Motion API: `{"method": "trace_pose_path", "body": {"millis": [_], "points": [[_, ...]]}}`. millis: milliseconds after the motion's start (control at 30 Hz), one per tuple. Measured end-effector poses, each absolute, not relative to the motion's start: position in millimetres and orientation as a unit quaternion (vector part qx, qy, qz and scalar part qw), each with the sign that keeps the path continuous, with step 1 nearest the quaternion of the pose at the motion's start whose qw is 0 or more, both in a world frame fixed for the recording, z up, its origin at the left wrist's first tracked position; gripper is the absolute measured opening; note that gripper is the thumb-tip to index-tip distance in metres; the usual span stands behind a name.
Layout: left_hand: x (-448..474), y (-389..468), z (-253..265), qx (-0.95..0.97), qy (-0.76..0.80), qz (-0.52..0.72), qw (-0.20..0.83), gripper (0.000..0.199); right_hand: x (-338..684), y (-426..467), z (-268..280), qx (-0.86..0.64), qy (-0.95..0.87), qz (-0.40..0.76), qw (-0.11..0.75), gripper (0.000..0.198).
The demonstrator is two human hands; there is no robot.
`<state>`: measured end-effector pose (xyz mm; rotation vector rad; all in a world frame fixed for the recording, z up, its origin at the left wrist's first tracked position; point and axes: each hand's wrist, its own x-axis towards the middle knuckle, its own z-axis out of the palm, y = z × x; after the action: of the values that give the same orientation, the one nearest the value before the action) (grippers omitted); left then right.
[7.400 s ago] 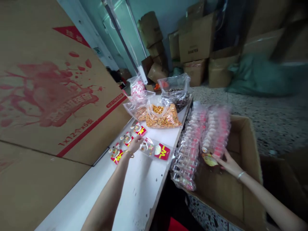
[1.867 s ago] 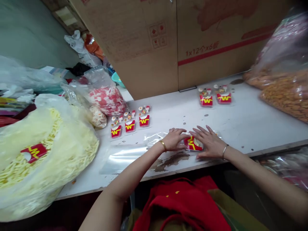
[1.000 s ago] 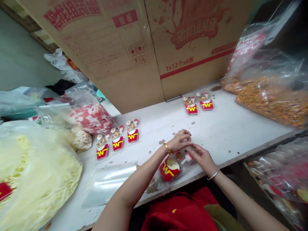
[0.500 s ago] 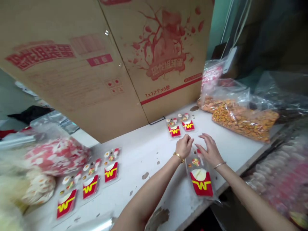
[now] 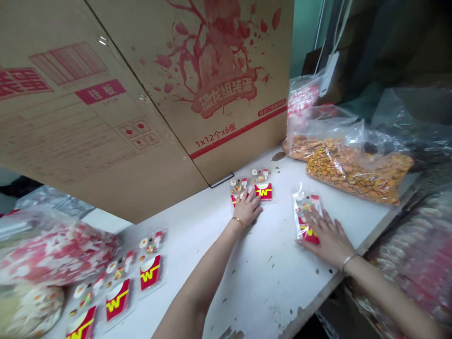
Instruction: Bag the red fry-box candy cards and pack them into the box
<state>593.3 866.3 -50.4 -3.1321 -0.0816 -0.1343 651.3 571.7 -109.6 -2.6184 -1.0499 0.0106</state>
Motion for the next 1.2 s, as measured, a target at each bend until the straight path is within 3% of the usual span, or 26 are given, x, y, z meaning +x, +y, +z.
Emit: {"method": "trace_pose_path", "body": {"millis": [167, 267, 433, 633, 733, 833, 1033, 1200], "points": [[509.3, 862.2, -28.5, -0.999, -0.01, -0.039, -0.02, 0.037, 682.5, 559.4, -103.4, -0.904, -0.396, -0.018, 0.157, 0.094], [446.0, 855.7, -12.2, -0.998, 0.046, 0.016, -0.048, 0.032, 651.9, 576.7, -70.3, -0.83, -0.523, -0.054, 0.185, 0.097], [334.1, 817.5, 7.9, -0.984, 0.088, 0.089, -0.124, 0.034, 564.4, 634.3, -28.6, -0.652, -0.732, 0.004, 0.198, 0.109], [206.6, 783.4, 30.5, -0.968, -0.151, -0.06, -0.191, 0.032, 474.4, 678.8, -44.8, -0.517, -0.823, 0.079, 0.223, 0.097], [147.3, 790.1, 42.3, -0.915, -0.349, -0.138, -0.146, 0.021, 450.7, 683.9, -47.8, -0.523, -0.821, 0.08, 0.215, 0.091], [102.8, 799.1, 37.1, -0.88, -0.453, -0.114, -0.086, 0.023, 432.3, 684.3, -42.9, -0.537, -0.815, 0.073, 0.203, 0.093], [71.0, 805.1, 4.5, -0.87, -0.478, -0.096, -0.075, 0.016, 389.6, 682.3, -20.2, -0.538, -0.806, 0.078, 0.234, 0.097], [84.0, 801.7, 13.3, -0.886, -0.423, -0.112, -0.156, 0.019, 360.0, 681.6, 1.4, -0.503, -0.83, 0.091, 0.223, 0.1]]}}
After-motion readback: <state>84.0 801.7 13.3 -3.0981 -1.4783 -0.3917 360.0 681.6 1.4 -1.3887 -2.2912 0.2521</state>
